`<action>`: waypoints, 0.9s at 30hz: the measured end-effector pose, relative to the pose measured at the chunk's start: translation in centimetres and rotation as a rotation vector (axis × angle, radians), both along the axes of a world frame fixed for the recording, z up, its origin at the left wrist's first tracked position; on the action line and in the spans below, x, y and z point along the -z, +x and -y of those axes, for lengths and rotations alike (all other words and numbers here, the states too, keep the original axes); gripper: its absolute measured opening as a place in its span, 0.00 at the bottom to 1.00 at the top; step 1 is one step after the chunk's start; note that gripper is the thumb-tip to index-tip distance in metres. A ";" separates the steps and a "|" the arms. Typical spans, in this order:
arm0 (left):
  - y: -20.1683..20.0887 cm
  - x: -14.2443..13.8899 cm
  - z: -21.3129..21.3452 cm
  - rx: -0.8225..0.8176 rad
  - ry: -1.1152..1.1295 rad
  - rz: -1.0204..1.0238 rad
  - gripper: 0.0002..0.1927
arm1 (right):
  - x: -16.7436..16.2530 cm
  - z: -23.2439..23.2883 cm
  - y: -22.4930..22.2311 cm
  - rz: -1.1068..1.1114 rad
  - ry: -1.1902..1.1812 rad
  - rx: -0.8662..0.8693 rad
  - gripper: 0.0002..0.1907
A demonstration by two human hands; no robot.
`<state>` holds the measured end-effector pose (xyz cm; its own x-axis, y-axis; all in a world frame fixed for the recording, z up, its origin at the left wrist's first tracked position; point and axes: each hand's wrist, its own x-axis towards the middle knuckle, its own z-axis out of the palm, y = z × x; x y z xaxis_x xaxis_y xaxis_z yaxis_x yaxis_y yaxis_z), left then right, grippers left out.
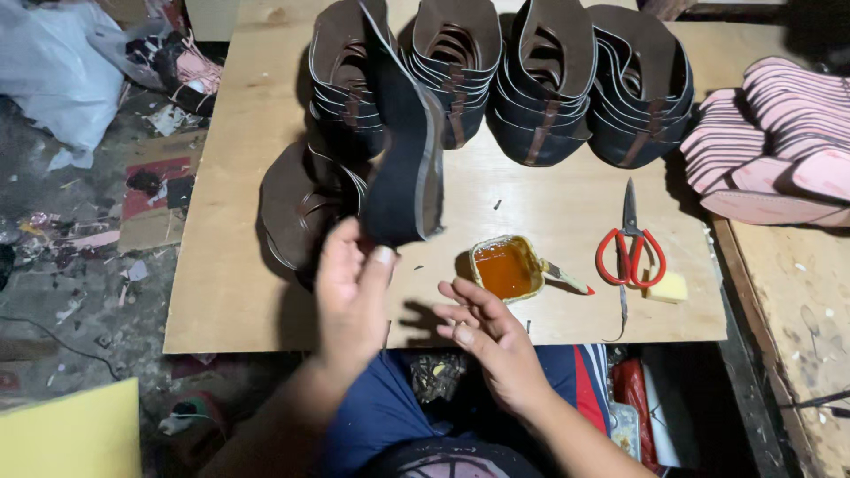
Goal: The person holds a shoe upper in one hand and uses a brush to apply adhesive from a container along the edge of the upper. They rotate the upper to reach different sections, then set it on the table and pick up the next upper to continue gluing.
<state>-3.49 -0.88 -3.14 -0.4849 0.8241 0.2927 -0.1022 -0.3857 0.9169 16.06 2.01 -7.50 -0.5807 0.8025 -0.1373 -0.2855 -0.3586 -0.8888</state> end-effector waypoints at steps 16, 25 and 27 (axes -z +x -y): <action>-11.6 4.1 0.6 0.114 0.076 0.830 0.11 | 5.1 2.5 5.8 0.784 0.789 0.082 0.13; -13.6 6.5 0.1 0.099 0.125 0.922 0.12 | 1.0 -2.8 7.6 0.825 1.058 0.373 0.10; -13.5 6.5 -0.6 0.075 0.127 0.942 0.12 | 0.6 -6.4 8.2 0.945 1.082 0.335 0.15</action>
